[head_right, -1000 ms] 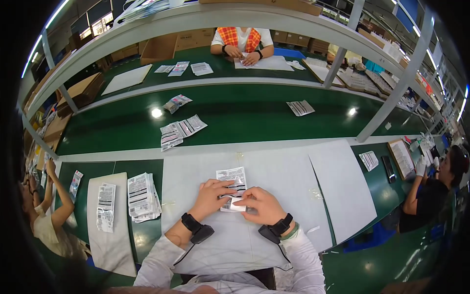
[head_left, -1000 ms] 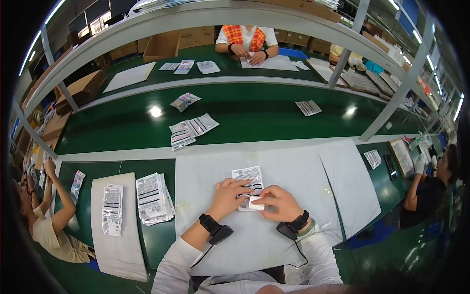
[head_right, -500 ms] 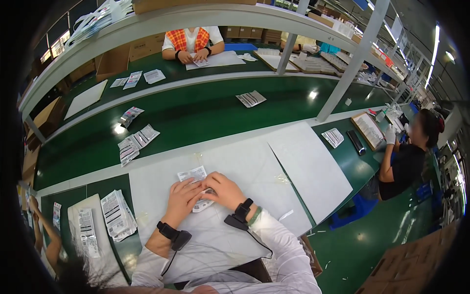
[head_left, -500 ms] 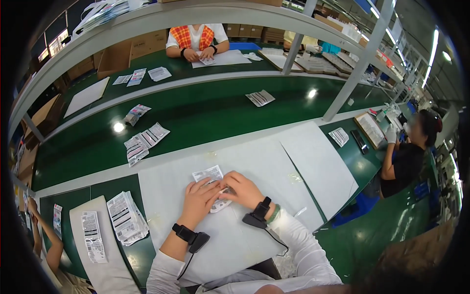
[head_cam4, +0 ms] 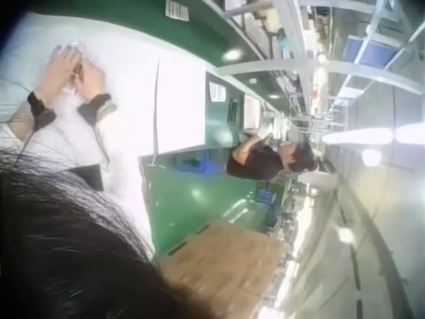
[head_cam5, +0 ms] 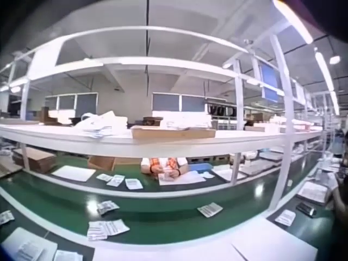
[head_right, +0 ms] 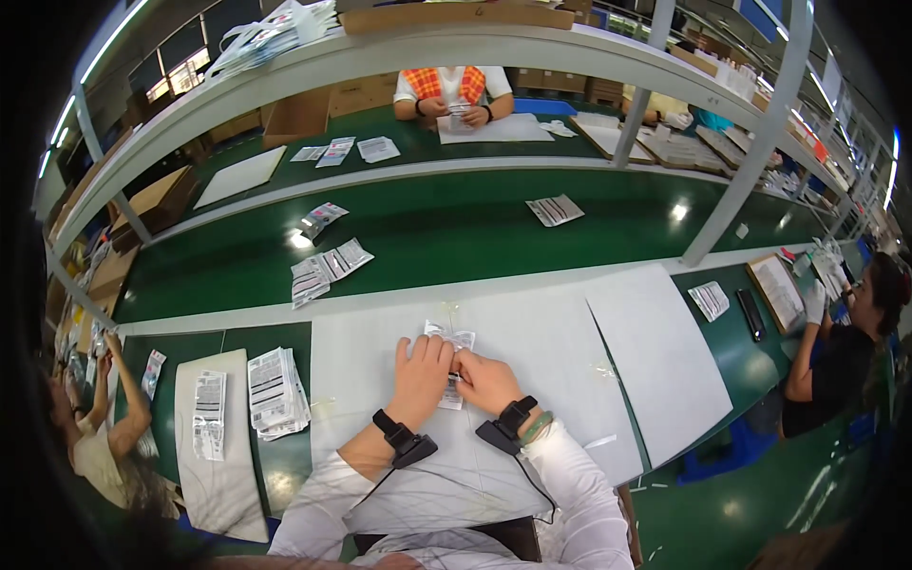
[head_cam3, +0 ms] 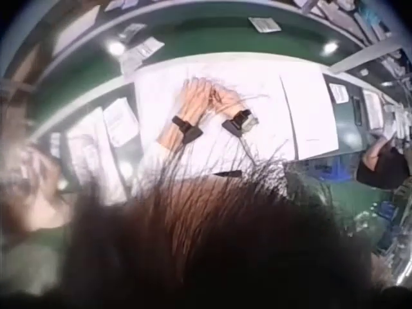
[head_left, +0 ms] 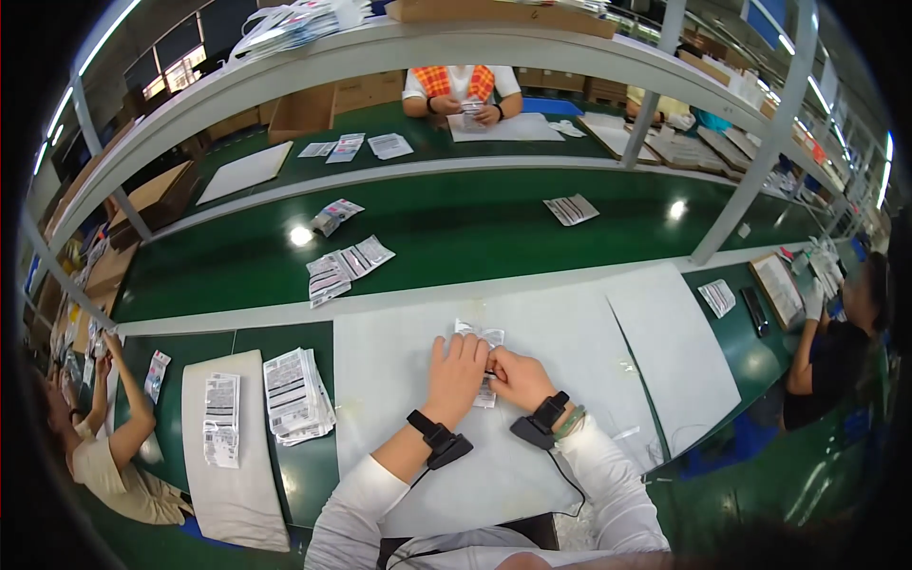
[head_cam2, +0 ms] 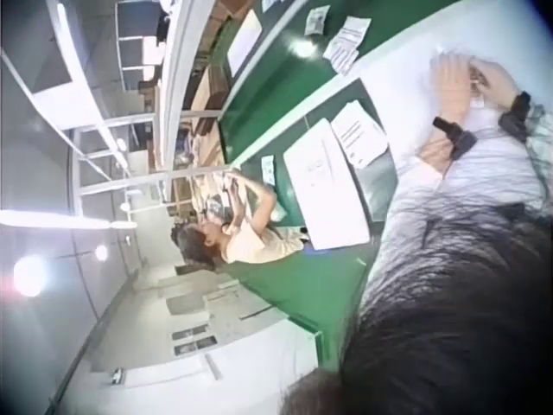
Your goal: The person picks up a white charger and places it inside a plastic pouch, then peels the adhesive strip to seal the pouch. Finally, they place the sealed pouch onto a stack of other pouches.
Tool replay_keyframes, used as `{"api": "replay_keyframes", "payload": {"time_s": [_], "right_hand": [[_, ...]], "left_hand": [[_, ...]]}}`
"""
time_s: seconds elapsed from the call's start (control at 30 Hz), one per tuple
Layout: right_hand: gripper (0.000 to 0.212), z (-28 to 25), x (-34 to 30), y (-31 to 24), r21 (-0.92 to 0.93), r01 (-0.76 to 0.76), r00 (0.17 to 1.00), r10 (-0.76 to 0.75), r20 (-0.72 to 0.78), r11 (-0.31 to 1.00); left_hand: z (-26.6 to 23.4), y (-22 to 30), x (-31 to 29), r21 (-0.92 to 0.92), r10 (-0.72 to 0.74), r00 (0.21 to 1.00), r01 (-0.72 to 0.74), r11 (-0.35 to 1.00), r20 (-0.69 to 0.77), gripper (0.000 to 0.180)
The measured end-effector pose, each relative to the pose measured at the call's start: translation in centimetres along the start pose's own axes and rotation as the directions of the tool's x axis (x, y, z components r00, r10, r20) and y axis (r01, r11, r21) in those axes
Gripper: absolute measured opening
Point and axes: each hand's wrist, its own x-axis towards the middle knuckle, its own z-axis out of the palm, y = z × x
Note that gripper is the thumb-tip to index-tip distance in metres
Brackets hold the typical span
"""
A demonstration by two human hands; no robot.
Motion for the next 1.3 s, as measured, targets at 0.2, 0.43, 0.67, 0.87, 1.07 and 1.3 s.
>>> {"api": "replay_keyframes", "payload": {"time_s": [0.2, 0.43, 0.67, 0.87, 1.07, 1.3], "right_hand": [[0.027, -0.6, 0.3, -0.4, -0.076, -0.033, 0.999, 0.033, 0.004, 0.997], [0.028, -0.6, -0.1, 0.0, -0.005, -0.018, 1.000, 0.018, -0.010, 1.000], [0.029, -1.1, -0.5, 1.6, 0.084, -0.031, 0.997, 0.025, 0.072, 0.996], [0.033, -2.0, -0.9, 1.6, 0.007, 0.070, 0.991, -0.069, -0.113, 0.998], [0.033, -2.2, -1.0, 0.7, -0.083, 0.197, 0.965, -0.208, -0.160, 0.977], [0.033, -2.2, -2.1, 1.7, -0.043, 0.188, 0.967, -0.193, -0.165, 0.981]], "left_hand": [[0.7, -0.8, 0.3, 0.022, 0.071, 0.997, -0.070, 0.997, -0.036, 0.018], [0.8, -0.4, 0.6, 0.040, 0.039, 0.999, -0.040, 0.998, 0.021, 0.023], [1.6, 0.1, -1.6, -0.147, -0.113, 0.991, 0.123, 0.982, 0.073, 0.049], [-1.0, -0.8, -2.2, -0.413, -0.086, 0.982, 0.150, 0.898, 0.170, 0.066], [-0.8, -0.6, -2.7, -0.351, -0.066, 0.964, 0.157, 0.923, 0.256, 0.070], [-0.8, -0.4, -2.3, -0.414, -0.069, 0.950, 0.198, 0.888, 0.306, 0.068]]}}
